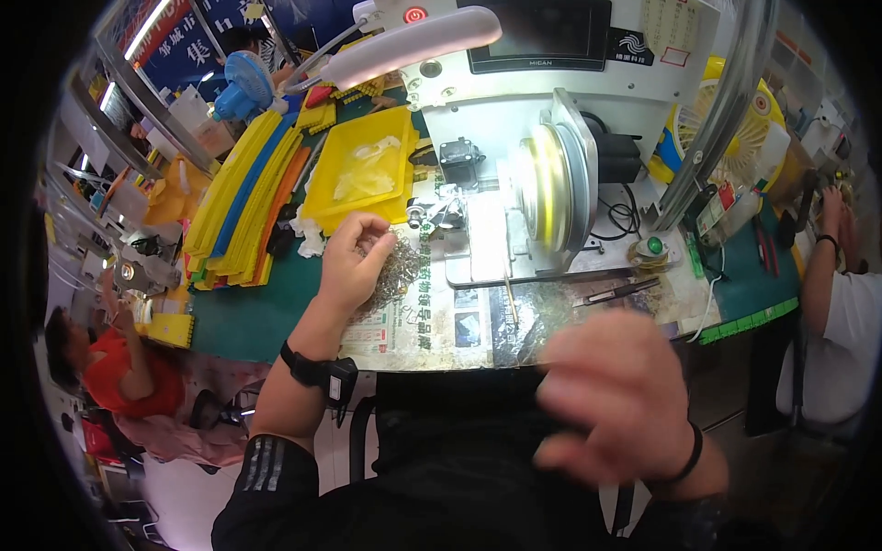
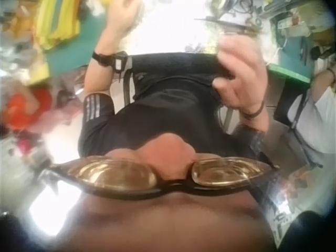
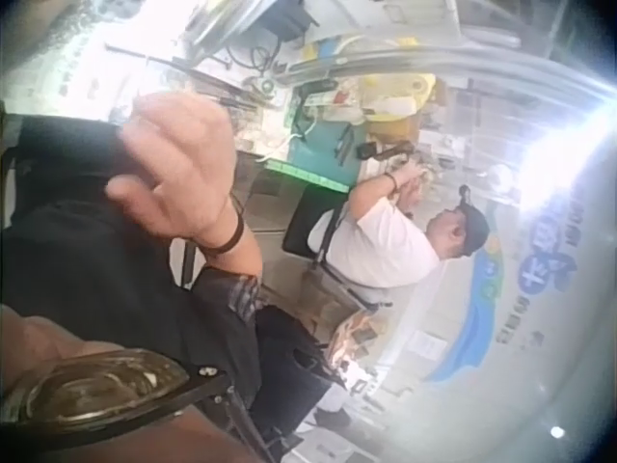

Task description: The person is assembling small electronic components, specifically attaching wires or small parts using a specialized machine and adhesive.

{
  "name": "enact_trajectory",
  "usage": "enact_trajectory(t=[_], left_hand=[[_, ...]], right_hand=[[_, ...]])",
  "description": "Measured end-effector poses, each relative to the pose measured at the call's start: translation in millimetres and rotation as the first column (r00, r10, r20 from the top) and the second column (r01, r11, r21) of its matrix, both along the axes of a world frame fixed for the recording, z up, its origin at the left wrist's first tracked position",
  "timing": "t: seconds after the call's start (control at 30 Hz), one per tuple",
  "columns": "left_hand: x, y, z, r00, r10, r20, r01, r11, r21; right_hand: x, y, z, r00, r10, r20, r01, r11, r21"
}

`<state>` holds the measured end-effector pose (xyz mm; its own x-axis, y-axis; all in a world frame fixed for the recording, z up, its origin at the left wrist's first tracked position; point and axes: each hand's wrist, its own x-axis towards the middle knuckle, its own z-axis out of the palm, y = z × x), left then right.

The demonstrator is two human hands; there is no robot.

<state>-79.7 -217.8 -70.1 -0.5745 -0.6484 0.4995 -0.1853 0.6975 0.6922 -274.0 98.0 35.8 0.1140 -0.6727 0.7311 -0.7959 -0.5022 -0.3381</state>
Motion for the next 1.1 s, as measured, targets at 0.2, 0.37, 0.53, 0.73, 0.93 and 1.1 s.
enact_trajectory(t=[0.2, 0.37, 0.53, 0.73, 0.93, 1.1], left_hand=[[-10.2, -7.0, -5.2, 0.998, -0.033, -0.051, 0.035, 0.998, 0.055], [-6.2, -7.2, -4.9, 0.997, 0.0, -0.071, 0.008, 0.993, 0.117], [0.0, -8.6, -3.8, 0.997, -0.004, -0.071, 0.013, 0.991, 0.133], [0.1, -6.5, -0.1, 0.995, -0.03, -0.093, 0.04, 0.994, 0.099], [-2.6, -6.4, -0.3, 0.995, -0.068, -0.079, 0.077, 0.991, 0.109], [0.2, -5.9, 1.1, 0.998, -0.027, -0.048, 0.032, 0.993, 0.112]], right_hand=[[74.3, -47.8, 22.2, 0.952, 0.302, -0.05, -0.293, 0.852, -0.433], [95.3, -40.7, 30.9, 0.928, 0.369, 0.056, -0.356, 0.919, -0.167], [86.2, -42.6, 53.6, 0.868, 0.494, -0.055, -0.485, 0.866, 0.121], [100.2, -40.1, 36.3, 0.942, 0.334, -0.034, -0.325, 0.881, -0.344], [91.0, -36.7, 57.3, 0.918, 0.389, -0.084, -0.397, 0.907, -0.14], [105.1, -41.5, 35.6, 0.93, 0.367, 0.004, -0.366, 0.929, -0.062]])
